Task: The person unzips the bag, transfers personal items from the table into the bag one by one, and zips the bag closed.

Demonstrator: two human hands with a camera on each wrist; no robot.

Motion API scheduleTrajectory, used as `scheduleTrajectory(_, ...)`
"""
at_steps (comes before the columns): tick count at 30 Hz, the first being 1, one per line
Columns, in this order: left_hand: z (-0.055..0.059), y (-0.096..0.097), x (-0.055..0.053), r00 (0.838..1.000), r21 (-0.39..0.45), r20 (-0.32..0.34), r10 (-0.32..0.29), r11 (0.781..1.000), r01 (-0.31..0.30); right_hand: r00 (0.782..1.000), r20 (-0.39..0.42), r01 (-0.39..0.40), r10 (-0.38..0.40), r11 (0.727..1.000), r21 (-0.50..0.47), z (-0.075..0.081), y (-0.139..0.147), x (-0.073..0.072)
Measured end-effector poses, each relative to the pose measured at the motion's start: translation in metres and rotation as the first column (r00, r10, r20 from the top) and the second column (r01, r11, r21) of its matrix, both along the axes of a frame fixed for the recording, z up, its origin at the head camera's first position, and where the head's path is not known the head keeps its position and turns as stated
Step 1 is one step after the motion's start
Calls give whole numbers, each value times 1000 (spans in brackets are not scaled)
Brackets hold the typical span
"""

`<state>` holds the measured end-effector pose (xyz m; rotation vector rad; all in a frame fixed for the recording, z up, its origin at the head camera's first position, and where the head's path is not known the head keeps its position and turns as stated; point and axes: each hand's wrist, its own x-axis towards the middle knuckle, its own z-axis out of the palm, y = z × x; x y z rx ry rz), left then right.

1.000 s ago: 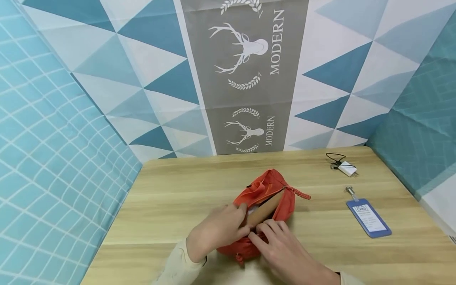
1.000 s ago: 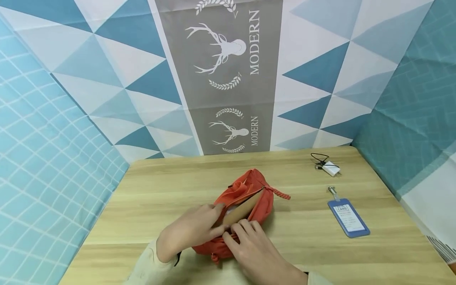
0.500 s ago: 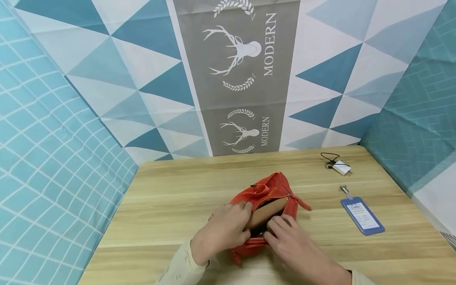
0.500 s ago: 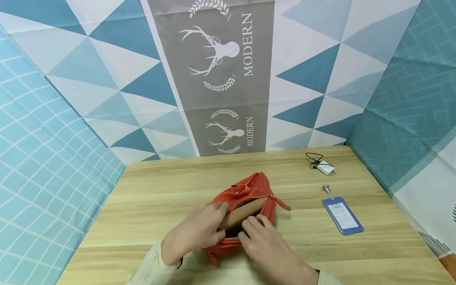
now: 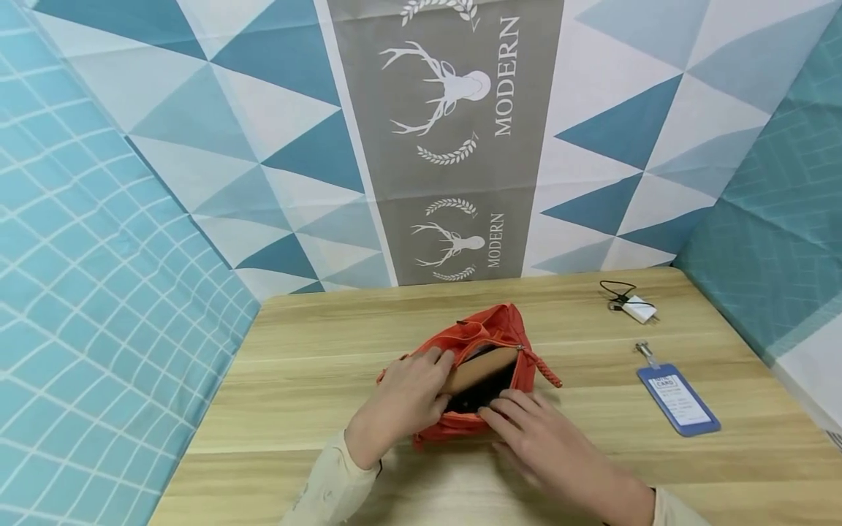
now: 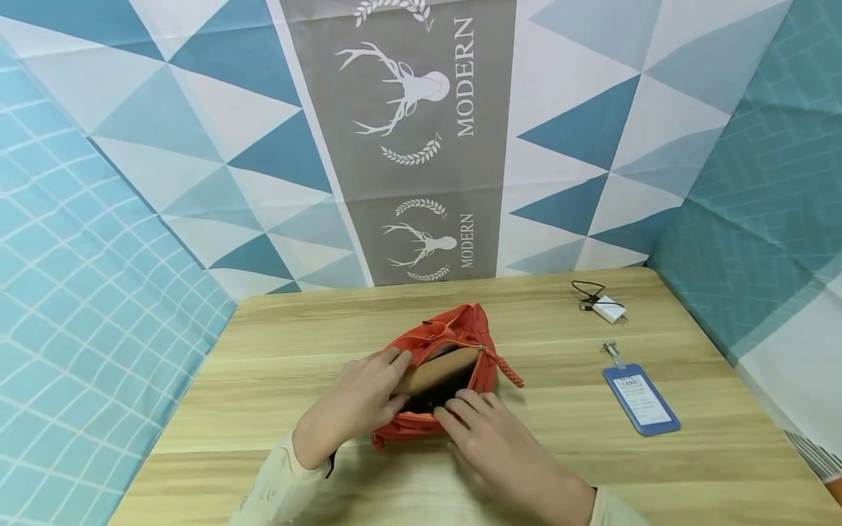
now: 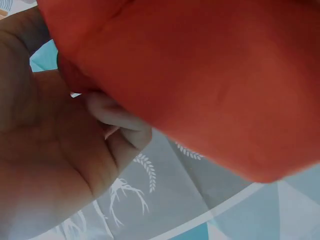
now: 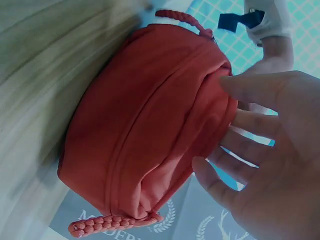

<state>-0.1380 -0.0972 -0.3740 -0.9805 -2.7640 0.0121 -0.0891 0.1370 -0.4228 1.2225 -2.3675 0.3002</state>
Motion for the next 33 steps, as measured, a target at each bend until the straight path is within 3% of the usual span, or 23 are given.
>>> scheduleTrajectory(5, 1, 0, 1, 999, -32, -40, -14, 999, 13, 998, 57, -18, 28, 986, -167, 11, 13, -20)
scheduleTrajectory(7, 1, 0, 1, 998, -39, -60, -6, 999, 4, 997, 80, 25, -5, 970, -243, 17, 27, -35)
scheduleTrajectory(11, 1, 0, 0, 997, -46, -70, 13, 999, -16, 976, 135, 206, -170, 925, -321, 26, 68, -72)
scheduleTrajectory(13, 1, -1, 0, 998, -50, -62, 15, 999, -18, 949, 174, 308, -264, 893, -327, 26, 91, -91)
scheduleTrajectory(17, 1, -2, 1, 998, -55, -60, 14, 998, -17, 868, 249, 488, -429, 830, -271, 22, 134, -121)
scheduleTrajectory(21, 1, -2, 3, 998, -60, -65, 20, 998, -24, 796, 331, 580, -507, 795, -177, 12, 170, -147)
scheduleTrajectory(27, 2, -1, 5, 999, -68, -35, 32, 997, -34, 683, 525, 611, -508, 791, -28, -2, 210, -181)
scheduleTrajectory(31, 2, -2, 4, 999, -58, -22, 42, 997, -43, 650, 580, 585, -492, 810, 32, -15, 226, -191)
scheduleTrajectory(33, 3, -2, 4, 999, -43, -26, 37, 998, -38, 647, 578, 569, -498, 820, 69, -22, 229, -192)
